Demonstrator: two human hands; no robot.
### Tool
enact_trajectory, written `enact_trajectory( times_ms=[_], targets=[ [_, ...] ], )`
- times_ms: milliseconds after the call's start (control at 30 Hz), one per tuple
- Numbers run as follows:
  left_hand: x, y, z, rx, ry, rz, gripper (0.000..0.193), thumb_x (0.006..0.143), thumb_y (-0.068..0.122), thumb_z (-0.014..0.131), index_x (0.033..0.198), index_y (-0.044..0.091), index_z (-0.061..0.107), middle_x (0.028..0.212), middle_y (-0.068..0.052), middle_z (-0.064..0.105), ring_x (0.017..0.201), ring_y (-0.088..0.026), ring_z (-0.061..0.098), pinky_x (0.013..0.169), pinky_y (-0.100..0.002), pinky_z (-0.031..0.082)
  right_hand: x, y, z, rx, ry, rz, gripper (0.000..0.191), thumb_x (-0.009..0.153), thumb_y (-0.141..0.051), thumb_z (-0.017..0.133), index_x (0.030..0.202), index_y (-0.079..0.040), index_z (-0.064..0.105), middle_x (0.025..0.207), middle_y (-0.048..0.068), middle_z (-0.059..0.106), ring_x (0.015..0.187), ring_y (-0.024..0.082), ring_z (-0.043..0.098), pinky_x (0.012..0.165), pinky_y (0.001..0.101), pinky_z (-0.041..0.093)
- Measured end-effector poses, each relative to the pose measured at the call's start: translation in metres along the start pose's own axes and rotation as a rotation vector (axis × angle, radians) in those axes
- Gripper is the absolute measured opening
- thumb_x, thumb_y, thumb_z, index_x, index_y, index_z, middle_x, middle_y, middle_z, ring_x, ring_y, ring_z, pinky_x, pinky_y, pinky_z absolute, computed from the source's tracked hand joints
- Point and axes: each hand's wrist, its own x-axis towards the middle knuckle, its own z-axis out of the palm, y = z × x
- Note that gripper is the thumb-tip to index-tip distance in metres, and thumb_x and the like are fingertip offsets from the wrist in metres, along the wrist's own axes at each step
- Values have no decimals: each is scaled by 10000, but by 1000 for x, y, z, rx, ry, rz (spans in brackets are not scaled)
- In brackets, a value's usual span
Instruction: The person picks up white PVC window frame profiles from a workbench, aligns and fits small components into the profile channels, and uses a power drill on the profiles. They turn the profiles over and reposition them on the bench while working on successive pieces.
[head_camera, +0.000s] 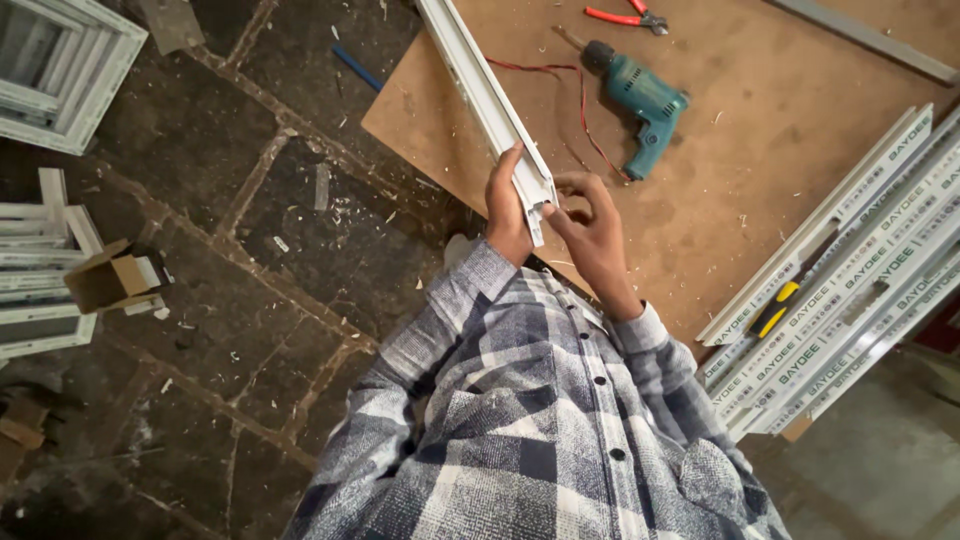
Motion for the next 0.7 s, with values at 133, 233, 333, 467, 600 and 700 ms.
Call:
enact_trajectory(
  times_ms=[133,233,333,467,600,700],
  targets=[
    [-9,16,5,41,-1,-107,332,969,449,595,940,118,584,675,-63,599,501,-229,638,384,-355,492,-22,-23,-2,-465,58,-412,321,926,-114,796,1220,-126,668,1354,72,574,1263,277,586,939,383,561],
    [-10,23,7,17,-46,-59,332,974,433,617,971,104,572,697,-93,590,512,-261,631,465,-387,539,-30,-36,-1,-784,33,-594,369,872,-202,814,1216,-121,706,1441,129,526,1347,371,506,1025,479,497],
    [-6,22,10,40,-2,-109,358,965,451,613,961,95,578,682,-103,594,490,-260,634,450,-388,539,-30,-45,0,-885,19,-614,414,896,-273,805,1271,-123,713,1530,157,479,1413,390,455,1101,511,431],
    [-2,19,10,93,-2,-55,310,956,413,607,984,104,613,717,-68,609,513,-232,629,462,-371,536,-26,-48,2,-1000,3,-589,412,937,-332,767,1289,-127,707,1596,178,433,1458,396,416,1158,524,376],
    [-4,18,6,73,15,-59,263,974,387,624,981,125,601,770,-44,613,573,-208,625,499,-366,543,-26,-50,0,-1000,-27,-577,420,938,-364,756,1279,-125,704,1616,181,410,1485,401,383,1188,535,342],
    [-5,18,7,83,17,-48,267,968,401,627,965,136,593,758,-44,602,554,-210,613,483,-373,537,-26,-52,-4,-976,-44,-568,495,908,-425,753,1282,-105,703,1614,204,391,1482,421,357,1177,552,323]
  ],
)
